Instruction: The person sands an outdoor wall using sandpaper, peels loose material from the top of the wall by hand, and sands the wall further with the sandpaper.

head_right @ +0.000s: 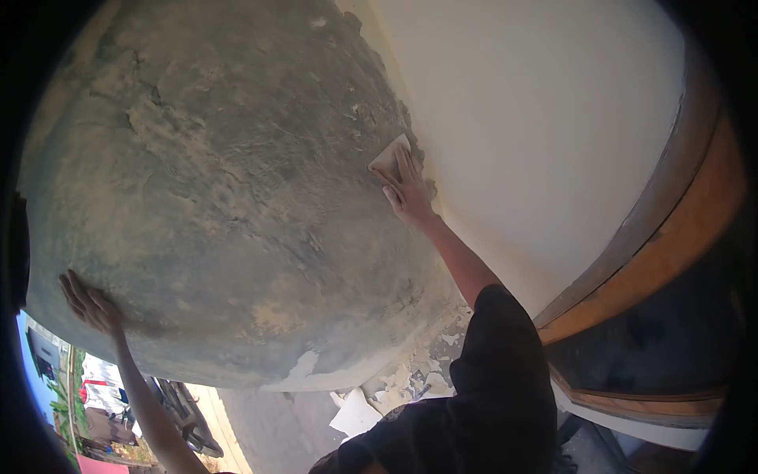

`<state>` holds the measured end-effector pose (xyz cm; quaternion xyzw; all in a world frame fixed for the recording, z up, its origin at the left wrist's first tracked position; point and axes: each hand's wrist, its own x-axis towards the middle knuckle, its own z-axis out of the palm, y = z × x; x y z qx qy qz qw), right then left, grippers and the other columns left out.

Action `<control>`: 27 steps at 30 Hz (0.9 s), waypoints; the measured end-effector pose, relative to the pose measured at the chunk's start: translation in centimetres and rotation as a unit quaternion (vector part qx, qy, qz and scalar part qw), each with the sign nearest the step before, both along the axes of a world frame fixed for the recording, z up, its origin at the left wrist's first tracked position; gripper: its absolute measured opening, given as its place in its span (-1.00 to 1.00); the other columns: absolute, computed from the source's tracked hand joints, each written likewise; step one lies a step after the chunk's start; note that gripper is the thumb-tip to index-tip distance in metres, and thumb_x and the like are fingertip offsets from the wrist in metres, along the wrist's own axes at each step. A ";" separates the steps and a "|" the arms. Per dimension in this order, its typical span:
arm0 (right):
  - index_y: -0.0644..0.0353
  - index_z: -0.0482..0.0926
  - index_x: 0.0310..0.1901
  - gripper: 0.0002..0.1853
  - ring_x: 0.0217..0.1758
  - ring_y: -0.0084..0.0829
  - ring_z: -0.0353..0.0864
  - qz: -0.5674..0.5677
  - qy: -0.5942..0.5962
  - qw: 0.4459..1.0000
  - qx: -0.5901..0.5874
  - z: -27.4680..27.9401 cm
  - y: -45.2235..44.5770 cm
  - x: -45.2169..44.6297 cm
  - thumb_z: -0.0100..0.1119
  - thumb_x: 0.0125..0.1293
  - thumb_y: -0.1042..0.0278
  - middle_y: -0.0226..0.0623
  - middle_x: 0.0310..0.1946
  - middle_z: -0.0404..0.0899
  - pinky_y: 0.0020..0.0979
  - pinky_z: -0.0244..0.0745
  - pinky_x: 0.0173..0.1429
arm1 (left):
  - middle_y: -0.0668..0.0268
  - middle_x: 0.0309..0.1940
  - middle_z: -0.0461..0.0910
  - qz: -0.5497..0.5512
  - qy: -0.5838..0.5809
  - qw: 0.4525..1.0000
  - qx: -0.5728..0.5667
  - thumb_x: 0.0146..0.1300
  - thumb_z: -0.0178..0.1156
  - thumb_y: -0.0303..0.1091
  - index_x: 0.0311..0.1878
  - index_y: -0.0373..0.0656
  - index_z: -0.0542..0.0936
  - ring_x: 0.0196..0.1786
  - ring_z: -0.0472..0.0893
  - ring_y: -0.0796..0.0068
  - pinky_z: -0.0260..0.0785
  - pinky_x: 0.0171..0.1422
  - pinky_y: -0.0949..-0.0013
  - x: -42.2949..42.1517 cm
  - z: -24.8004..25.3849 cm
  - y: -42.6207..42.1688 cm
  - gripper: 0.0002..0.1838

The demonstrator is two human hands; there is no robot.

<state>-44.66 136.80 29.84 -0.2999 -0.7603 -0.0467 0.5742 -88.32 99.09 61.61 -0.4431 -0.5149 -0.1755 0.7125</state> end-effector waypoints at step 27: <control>-0.19 0.47 0.27 -0.57 0.49 0.18 0.00 -0.024 -0.016 0.998 0.061 2.7 2.9 1.5 -0.26 0.51 0.01 0.08 0.47 -0.07 0.04 0.02 0.48 | 0.16 0.40 0.26 0.009 0.011 1.000 0.023 0.50 -0.37 -0.01 0.40 -0.12 0.31 0.43 0.25 0.17 0.05 0.46 0.10 0.2 -0.1 0.3 -0.42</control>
